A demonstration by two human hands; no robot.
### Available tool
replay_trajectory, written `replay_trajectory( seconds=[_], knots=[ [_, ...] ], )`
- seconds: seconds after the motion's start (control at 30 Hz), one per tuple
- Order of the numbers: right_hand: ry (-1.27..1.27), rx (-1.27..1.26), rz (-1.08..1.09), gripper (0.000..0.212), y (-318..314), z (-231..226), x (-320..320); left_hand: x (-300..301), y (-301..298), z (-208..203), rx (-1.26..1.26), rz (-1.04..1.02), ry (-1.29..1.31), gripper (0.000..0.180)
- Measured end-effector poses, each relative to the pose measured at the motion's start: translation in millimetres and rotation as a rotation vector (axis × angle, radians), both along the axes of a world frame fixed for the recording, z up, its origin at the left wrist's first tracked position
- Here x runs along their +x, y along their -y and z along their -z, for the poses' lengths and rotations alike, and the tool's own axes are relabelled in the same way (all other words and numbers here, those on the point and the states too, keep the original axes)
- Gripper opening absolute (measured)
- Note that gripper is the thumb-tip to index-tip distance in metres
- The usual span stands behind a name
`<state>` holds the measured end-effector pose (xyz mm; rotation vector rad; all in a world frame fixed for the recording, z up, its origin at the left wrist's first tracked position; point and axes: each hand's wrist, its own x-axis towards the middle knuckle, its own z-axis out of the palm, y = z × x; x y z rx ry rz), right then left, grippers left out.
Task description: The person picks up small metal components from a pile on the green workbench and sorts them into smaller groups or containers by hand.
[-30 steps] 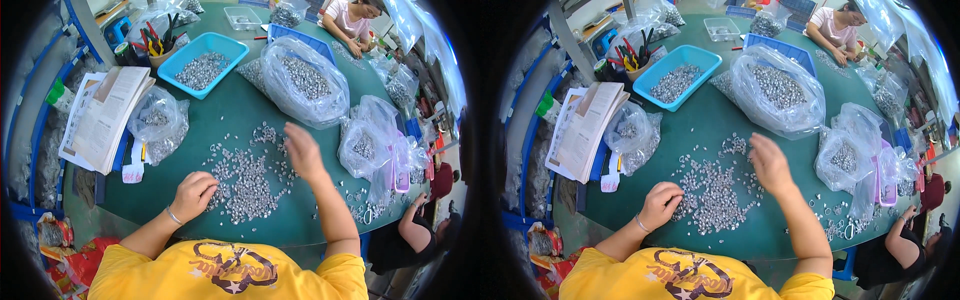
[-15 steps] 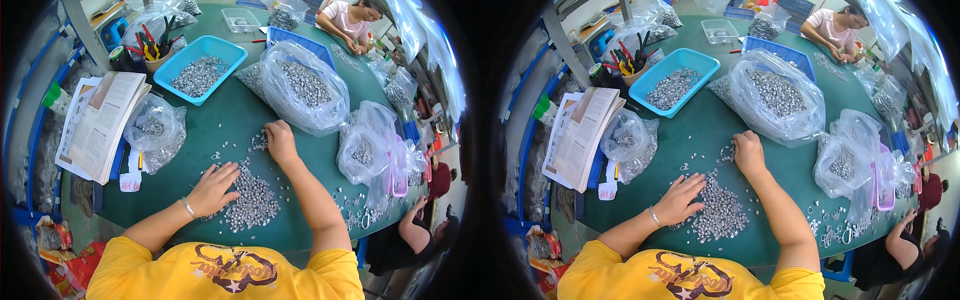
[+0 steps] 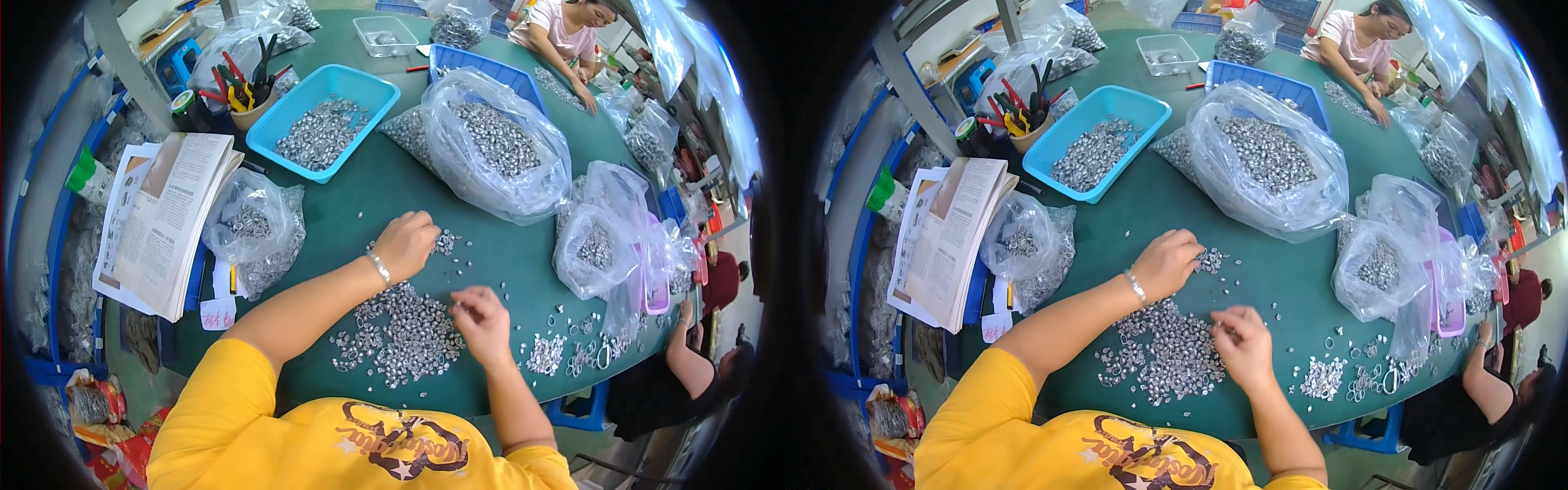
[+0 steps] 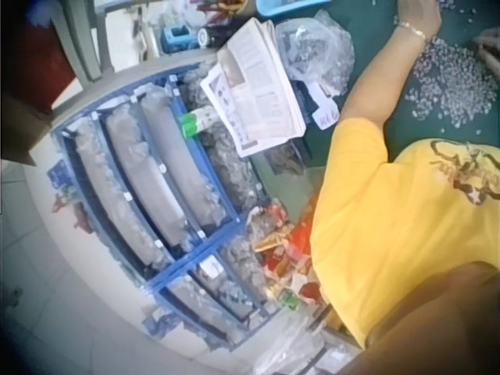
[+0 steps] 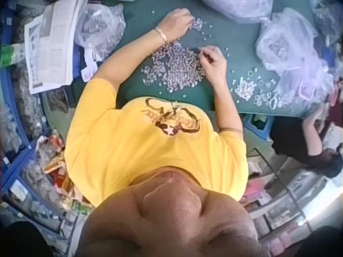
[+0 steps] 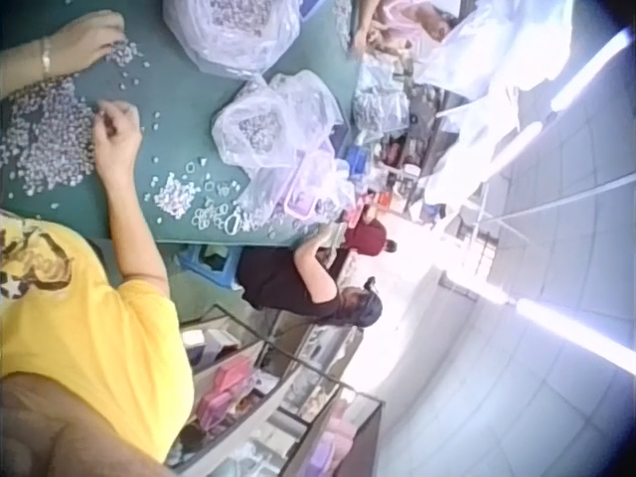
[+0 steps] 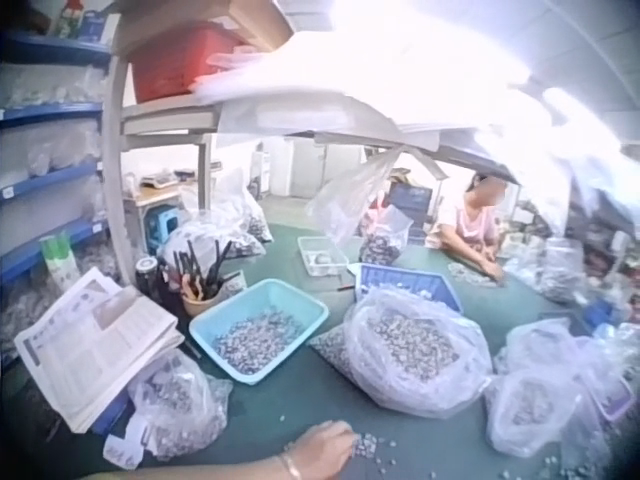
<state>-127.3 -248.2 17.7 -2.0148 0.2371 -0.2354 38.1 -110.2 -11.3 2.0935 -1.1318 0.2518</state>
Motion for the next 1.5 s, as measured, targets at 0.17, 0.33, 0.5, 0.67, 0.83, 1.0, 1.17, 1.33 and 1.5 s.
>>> replay_trajectory(
  seconds=[0.17,0.33,0.5,0.67,0.83,1.0,1.17,1.33,1.5],
  knots=[
    [-0.048,0.418,0.060,0.022,-17.5,2.4,-38.1,2.0,7.9,6.3,0.129,0.003,-0.013,0.004],
    [0.004,0.829,-0.032,0.031,-30.6,9.1,-42.3,-29.8,-28.6,-6.5,0.150,0.047,-0.029,0.002],
    [0.021,0.911,-0.110,0.034,-38.7,9.4,-43.1,-68.5,-62.5,-26.7,0.003,0.078,-0.197,0.012],
    [0.066,0.673,-0.194,0.024,-35.4,9.6,-45.4,-112.9,-75.4,-31.0,-0.501,0.096,-1.504,0.017],
    [0.079,0.737,-0.189,0.019,-36.4,6.1,-45.4,-126.9,-83.6,-24.2,-0.711,0.170,-1.848,0.017],
    [0.000,1.004,-0.071,0.019,-41.5,-0.8,-47.8,-133.4,-80.5,-22.4,-0.845,0.222,-1.944,0.015],
    [0.073,0.871,-0.128,0.014,-43.6,2.6,-43.5,-135.2,-82.7,-24.4,-0.858,0.198,-1.980,0.013],
    [-0.203,0.921,-0.129,0.009,-38.3,-9.5,-9.0,-132.5,-92.5,-20.5,-0.899,0.153,-1.943,0.011],
    [-0.009,0.777,-0.390,0.015,-61.1,-42.0,75.7,-131.3,-104.8,-17.9,-0.970,0.069,-1.907,0.013]
  ],
)
